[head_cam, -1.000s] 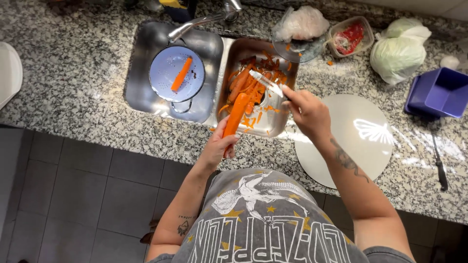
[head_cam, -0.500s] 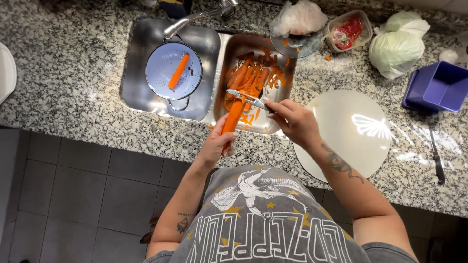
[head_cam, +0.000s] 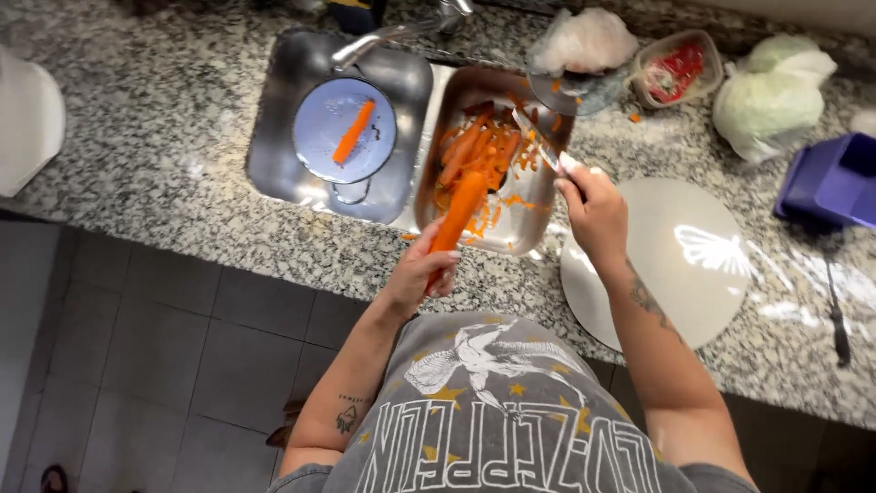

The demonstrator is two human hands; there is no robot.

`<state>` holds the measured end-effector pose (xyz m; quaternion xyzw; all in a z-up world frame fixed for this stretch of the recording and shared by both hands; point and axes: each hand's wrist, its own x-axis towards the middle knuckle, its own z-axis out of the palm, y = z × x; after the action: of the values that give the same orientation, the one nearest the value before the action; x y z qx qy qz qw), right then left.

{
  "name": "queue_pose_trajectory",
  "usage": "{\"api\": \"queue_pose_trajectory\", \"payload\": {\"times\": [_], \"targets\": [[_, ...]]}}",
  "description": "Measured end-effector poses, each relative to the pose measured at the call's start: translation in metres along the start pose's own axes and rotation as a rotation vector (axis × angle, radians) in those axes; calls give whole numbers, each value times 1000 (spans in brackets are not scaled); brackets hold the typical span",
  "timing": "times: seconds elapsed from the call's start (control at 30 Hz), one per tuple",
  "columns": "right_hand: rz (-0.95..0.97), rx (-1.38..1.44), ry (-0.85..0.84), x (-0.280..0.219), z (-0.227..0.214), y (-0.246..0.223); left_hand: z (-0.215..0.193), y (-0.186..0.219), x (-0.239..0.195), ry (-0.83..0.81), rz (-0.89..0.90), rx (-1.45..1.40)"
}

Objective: The person peels several carrots using a knife over a kitchen sink. They hold each carrot in one hand and use the knife to remove the skin, letting the peels fall into the sink. After peeling, the carrots are placed into a colander in the adjacent sink basin.

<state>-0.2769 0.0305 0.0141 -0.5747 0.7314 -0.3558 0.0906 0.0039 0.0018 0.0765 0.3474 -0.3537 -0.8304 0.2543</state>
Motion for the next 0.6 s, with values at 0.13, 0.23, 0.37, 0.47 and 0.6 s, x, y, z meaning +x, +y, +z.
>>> {"api": "queue_pose_trajectory", "payload": {"times": [0.13,0.23,0.37,0.47,0.6], "targets": [[143,293,6,-2,-10,-35,-20,-19,12,-31,149,212],[355,587,-94,-18,4,-26,-19,-18,13,-6,260,332],[221,975,-352,-14,-16,-52,-18,-7,15,-56,326,535],[25,859,-423,-11,-16,-56,-16,2,15,-148,318,635],[-102,730,-381,-10,-7,-52,-5,22,6,-260,252,635]]}}
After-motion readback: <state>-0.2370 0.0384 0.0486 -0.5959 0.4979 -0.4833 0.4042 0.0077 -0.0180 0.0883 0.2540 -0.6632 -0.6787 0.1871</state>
